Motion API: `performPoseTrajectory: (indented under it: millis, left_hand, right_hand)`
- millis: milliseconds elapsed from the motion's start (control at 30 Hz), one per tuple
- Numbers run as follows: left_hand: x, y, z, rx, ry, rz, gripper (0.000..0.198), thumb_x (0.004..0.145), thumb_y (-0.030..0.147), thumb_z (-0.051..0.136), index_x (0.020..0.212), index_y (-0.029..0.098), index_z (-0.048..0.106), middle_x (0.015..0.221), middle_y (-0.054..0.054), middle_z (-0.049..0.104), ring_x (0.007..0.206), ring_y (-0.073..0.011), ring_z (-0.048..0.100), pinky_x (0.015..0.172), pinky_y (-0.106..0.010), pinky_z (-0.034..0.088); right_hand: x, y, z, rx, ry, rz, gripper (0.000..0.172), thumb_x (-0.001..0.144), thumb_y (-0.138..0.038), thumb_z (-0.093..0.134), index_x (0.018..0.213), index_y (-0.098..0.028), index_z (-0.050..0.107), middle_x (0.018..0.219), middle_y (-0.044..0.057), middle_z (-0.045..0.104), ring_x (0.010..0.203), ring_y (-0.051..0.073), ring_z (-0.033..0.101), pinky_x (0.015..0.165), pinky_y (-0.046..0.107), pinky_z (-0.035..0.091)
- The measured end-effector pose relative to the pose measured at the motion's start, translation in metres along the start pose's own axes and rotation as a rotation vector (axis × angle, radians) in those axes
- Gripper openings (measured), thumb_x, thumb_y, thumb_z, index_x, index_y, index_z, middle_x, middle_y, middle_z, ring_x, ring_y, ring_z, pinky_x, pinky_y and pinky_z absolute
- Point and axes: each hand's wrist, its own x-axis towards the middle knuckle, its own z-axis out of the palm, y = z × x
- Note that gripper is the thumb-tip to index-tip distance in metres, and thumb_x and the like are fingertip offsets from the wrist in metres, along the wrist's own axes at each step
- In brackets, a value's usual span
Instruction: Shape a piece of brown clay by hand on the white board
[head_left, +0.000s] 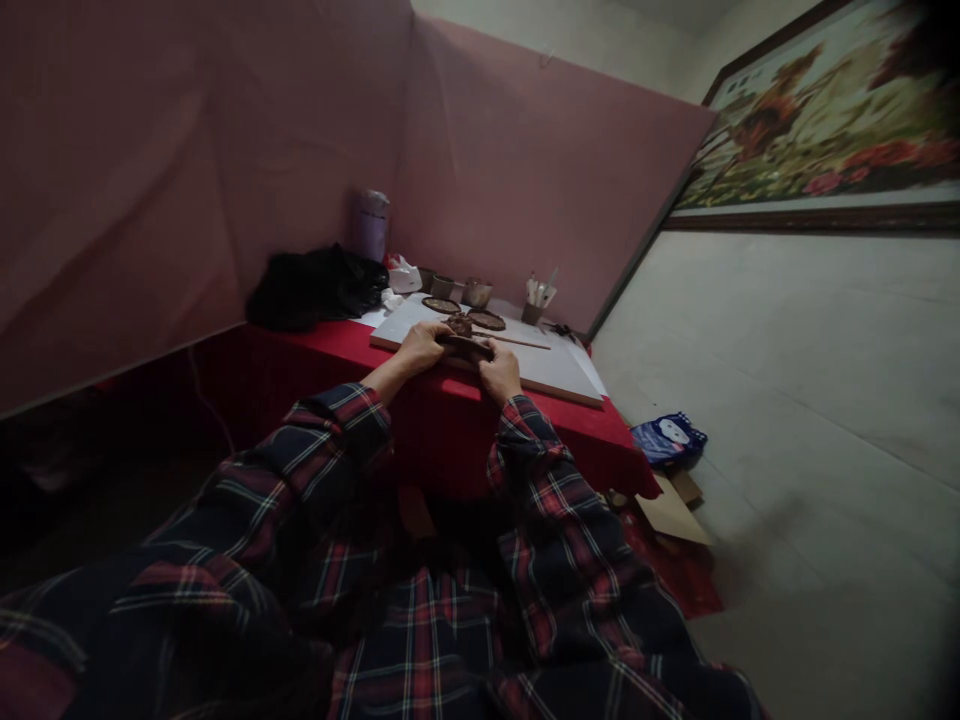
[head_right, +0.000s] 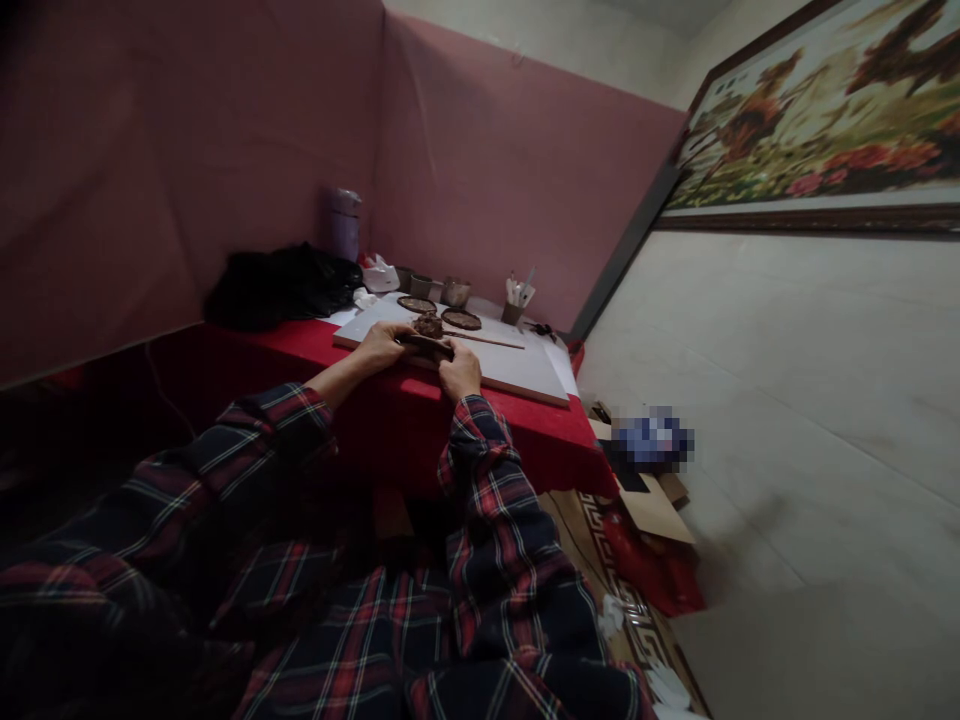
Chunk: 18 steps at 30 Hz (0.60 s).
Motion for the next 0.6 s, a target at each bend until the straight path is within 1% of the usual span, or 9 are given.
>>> performPoseTrajectory:
  millis: [200,367,533,600]
  left_hand:
    - [-0.0001,0.0015,0.0002,0.004,0.008,-0.002,0.026,0.065,0.014,0.059,0.087,0.013,0.074,0.080,-0.003,0.072,0.073,-0.0153,0.060,0.070,-0.026,0.045]
    - [0.0002,0.0010,0.0003,-0.005,0.007,0.009,0.029,0.065,0.013,0.059,0.090,0.014,0.074,0.083,-0.003,0.073,0.077,-0.0161,0.061,0.074,-0.026,0.046]
    - [-0.0011,0.0028,-0.0001,0.016,0.024,-0.007,0.027,0.065,0.013,0.058,0.087,0.014,0.074,0.081,-0.003,0.073,0.076,-0.0162,0.061,0.073,-0.026,0.046]
    - [-0.0016,0.0040,-0.0004,-0.019,0.029,-0.015,0.026,0.065,0.013,0.059,0.086,0.013,0.074,0.082,-0.004,0.072,0.076,-0.0165,0.061,0.073,-0.026,0.046]
  right_hand:
    - [0.0000,-0.0015,-0.0009,-0.002,0.003,0.009,0.021,0.076,-0.019,0.056,0.094,-0.019,0.067,0.091,0.005,0.070,0.087,0.021,0.062,0.086,0.034,0.048]
    - [0.0002,0.0003,-0.0001,0.021,0.008,0.000,0.020,0.077,-0.021,0.056,0.093,-0.021,0.067,0.090,0.004,0.070,0.086,0.020,0.062,0.086,0.034,0.048]
    - [0.0007,0.0012,0.0007,0.010,0.006,0.006,0.022,0.077,-0.020,0.055,0.096,-0.020,0.067,0.092,0.004,0.070,0.086,0.021,0.062,0.087,0.034,0.048]
    - [0.0007,0.0004,0.0003,0.006,0.007,0.011,0.022,0.077,-0.021,0.056,0.096,-0.020,0.067,0.092,0.005,0.070,0.086,0.021,0.062,0.086,0.034,0.048]
